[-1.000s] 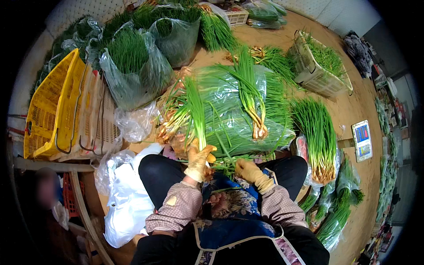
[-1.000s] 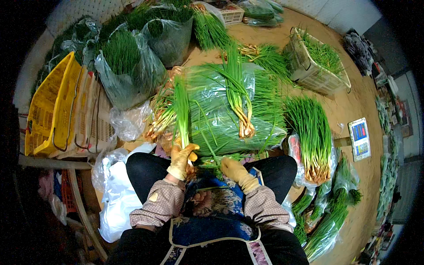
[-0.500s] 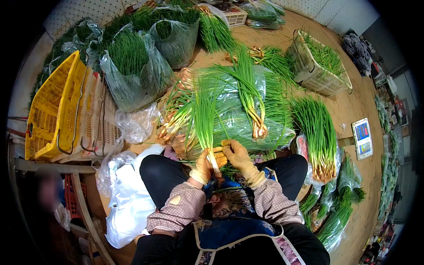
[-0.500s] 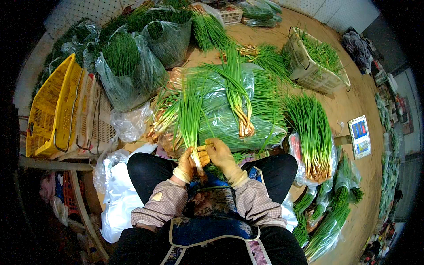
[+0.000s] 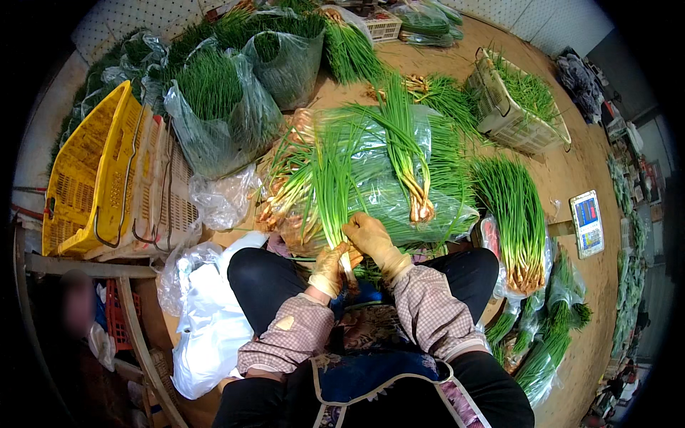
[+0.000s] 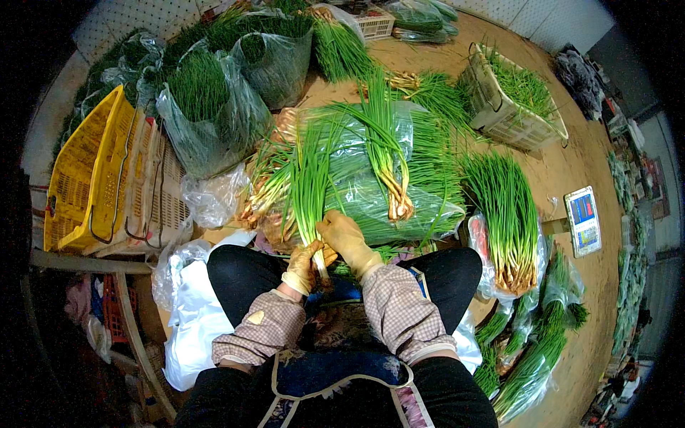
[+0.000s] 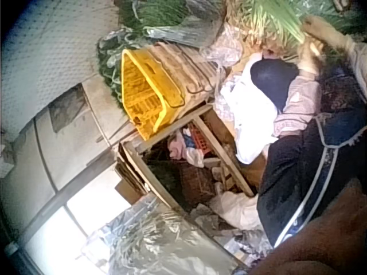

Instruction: The person sits on the floor and sorts green onions by hand, removing roots and bundling them into plastic bags. The person repeatedly picks up bunches, trims the ends, and places them into clear plastic packaging.

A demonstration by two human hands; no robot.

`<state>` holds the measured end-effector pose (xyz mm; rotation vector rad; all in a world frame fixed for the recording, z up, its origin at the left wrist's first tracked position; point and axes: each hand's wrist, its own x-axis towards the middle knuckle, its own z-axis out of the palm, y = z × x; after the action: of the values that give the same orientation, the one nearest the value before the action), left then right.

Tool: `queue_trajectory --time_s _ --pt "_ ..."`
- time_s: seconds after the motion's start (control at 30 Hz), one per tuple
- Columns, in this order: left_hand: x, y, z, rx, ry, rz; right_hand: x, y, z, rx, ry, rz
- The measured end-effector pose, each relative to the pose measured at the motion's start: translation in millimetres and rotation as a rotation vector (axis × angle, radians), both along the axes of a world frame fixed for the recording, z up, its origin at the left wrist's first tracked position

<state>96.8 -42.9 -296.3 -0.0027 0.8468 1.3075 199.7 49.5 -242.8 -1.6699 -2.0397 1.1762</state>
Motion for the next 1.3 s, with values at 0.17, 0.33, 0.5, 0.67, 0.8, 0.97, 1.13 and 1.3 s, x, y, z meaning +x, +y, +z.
queue_trajectory --time_s 0.17,0.33,0.5,0.67,0.8,0.97,1.13,1.3 --pt "0.0 1.6 1.5 -0.064 0.056 0.029 5.1 0.4 -1.7 -0.088 0.028 -0.069" --pt "2.0 1.1 -1.7 -0.101 0.178 0.003 5.1 -10.8 -2.8 0.319 -0.102 0.119" --pt "-6.5 -7.8 15.6 -0.039 0.183 0.013 17.0 -0.2 -13.7 0.672 -0.063 0.037" --pt "-22.5 -17.6 11.5 0.064 0.084 0.110 59.0 22.8 -0.1 0.601 -0.117 0.021" --pt "-17.7 -12.0 26.6 0.147 0.076 0.141 96.2 -20.8 -31.7 0.289 -0.393 0.515" --pt "-14.7 -8.5 38.3 0.188 0.105 0.129 104.6 -49.7 -43.5 -0.079 -0.740 0.937" --pt "-11.9 -8.6 33.7 0.147 0.178 0.112 31.1 -10.1 52.8 0.120 0.108 0.170" --pt "-9.3 -8.3 33.8 0.129 0.260 0.093 0.2 9.5 49.2 0.160 -0.125 0.192"
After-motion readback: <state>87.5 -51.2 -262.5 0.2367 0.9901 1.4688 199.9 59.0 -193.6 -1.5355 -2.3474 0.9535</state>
